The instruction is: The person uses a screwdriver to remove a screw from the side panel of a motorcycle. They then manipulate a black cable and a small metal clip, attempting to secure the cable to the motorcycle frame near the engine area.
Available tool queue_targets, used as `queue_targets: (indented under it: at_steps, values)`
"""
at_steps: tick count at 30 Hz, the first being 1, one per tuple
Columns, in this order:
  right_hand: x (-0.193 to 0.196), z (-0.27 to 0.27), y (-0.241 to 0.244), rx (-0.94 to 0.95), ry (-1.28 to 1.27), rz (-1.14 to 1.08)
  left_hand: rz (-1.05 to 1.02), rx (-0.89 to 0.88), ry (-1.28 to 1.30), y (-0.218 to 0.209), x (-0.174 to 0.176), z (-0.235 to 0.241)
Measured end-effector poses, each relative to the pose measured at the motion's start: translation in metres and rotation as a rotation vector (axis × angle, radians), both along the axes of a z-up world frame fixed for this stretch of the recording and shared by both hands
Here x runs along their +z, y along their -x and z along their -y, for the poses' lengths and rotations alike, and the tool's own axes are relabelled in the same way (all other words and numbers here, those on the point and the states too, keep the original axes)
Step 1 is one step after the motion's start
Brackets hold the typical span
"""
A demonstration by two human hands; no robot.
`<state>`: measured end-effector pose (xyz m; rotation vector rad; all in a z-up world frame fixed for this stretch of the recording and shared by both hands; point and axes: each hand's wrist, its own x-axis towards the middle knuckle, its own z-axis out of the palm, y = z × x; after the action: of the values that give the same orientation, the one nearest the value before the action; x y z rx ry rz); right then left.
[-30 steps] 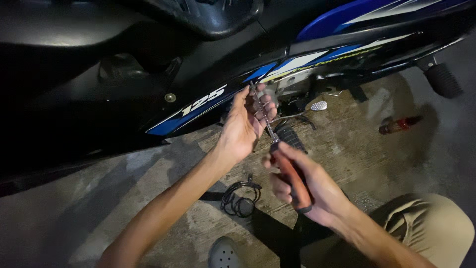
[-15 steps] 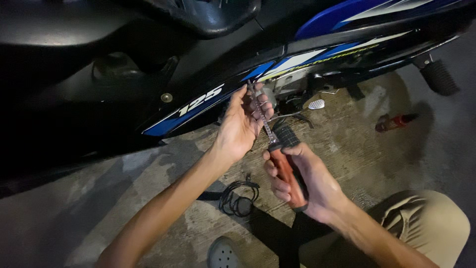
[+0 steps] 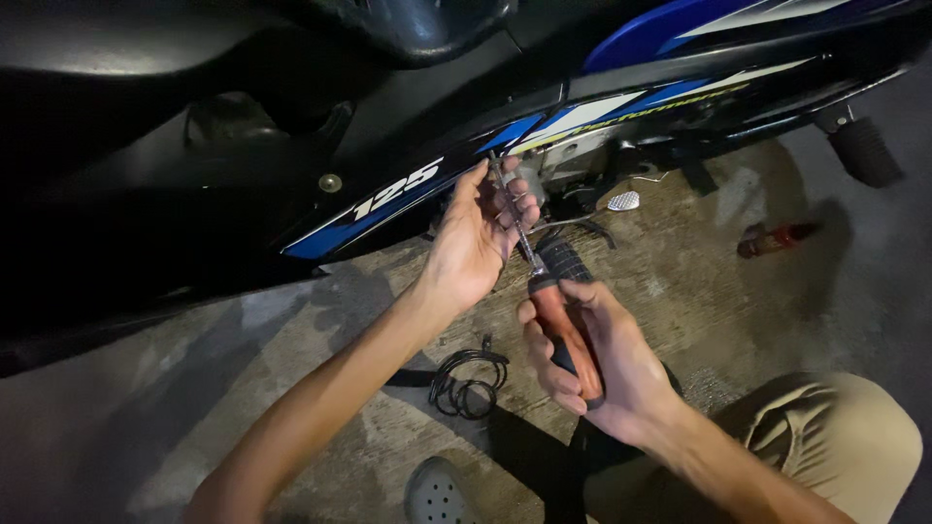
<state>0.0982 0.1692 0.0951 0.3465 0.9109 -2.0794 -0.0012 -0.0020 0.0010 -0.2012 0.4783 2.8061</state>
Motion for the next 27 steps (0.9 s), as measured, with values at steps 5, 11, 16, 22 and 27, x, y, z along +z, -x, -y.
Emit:
queue_targets:
  at_steps: [5,11,16,22,27]
  values:
    - [-0.004,0.001,-0.003,-0.054,-0.227,0.034,-0.016,0.024,0.096,-0.001,0.003,0.000]
    - [-0.006,-0.007,0.001,-0.013,0.136,0.087,0.023,0.011,0.024,-0.001,0.003,-0.002]
    - [-0.006,-0.007,-0.002,-0.049,-0.043,0.044,-0.019,0.013,0.004,0.001,-0.001,-0.002]
    - [-0.017,-0.008,0.000,-0.104,0.073,0.085,0.001,0.003,0.026,-0.001,-0.004,-0.004]
    - [-0.009,-0.011,0.004,0.002,0.049,-0.015,-0.005,0.003,-0.005,0.001,-0.006,-0.003]
